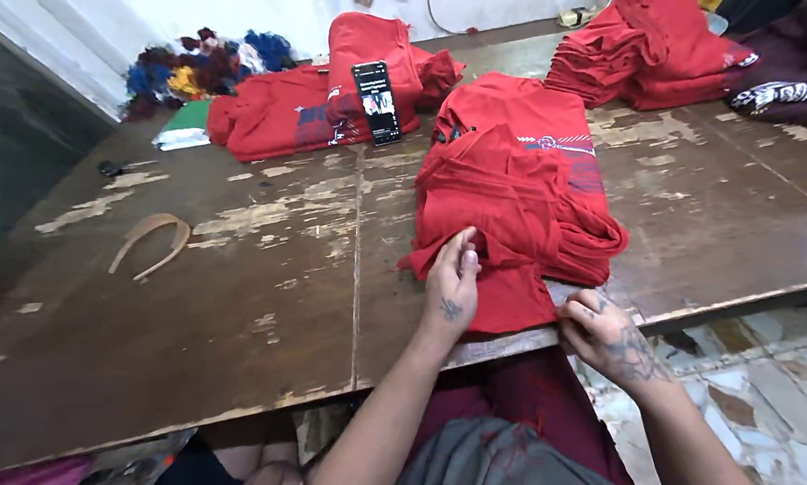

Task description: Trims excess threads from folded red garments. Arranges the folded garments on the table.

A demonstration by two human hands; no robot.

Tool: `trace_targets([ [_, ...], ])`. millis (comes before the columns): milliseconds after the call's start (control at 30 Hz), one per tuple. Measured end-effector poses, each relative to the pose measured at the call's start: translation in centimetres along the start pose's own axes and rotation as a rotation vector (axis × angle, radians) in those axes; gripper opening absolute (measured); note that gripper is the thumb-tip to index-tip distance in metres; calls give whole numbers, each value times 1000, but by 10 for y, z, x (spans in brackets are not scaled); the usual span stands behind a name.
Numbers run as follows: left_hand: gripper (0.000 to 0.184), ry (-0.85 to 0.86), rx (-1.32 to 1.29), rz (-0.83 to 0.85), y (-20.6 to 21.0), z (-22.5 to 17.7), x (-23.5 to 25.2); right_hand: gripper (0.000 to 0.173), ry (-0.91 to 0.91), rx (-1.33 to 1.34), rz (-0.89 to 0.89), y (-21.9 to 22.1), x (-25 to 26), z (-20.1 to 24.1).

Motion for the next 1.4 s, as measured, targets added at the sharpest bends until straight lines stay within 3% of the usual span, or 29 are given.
trace_targets([
  [67,33,182,-47,-21,13,-22,-12,26,25,32,29,0,3,1],
  [100,32,182,-63,64,26,-25,-15,32,31,51,48,3,7,4],
  [233,38,-168,306,584,62,2,-19,19,-7,75,37,14,2,6],
  [300,38,-243,457,678,49,5,-26,21,-2,63,30,-1,-20,-4],
  [400,37,-295,371,788,27,-8,-36,28,34,69,174,-14,-46,-17],
  [500,33,-170,33,562,38,-14,-24,44,95,152,280,-8,-32,-5],
  [600,27,-132,-279,417,68,9,-18,41,130,129,125,11,-4,7],
  [733,29,-202,-276,358,65,35,-17,18,100,87,-40,23,-12,1],
  [933,33,-233,-474,304,53,35,-24,23,105,139,79,9,-18,-3],
  [1067,33,-244,-488,287,52,33,-20,40,168,117,118,13,1,5],
  [1233,38,-135,-236,388,48,22,-19,15,107,88,103,25,8,13],
  [1400,41,-24,204,554,50,12,-25,12,74,195,112,18,2,4],
])
Point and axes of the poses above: each hand's wrist, its own x-axis towards the middle knuckle, its own y-axis out of the palm, z = x × y, the point moved 8 cm from there along x, towards the middle knuckle, and after that the axes turned 14 degrees about -x, right-handed, at the moved point
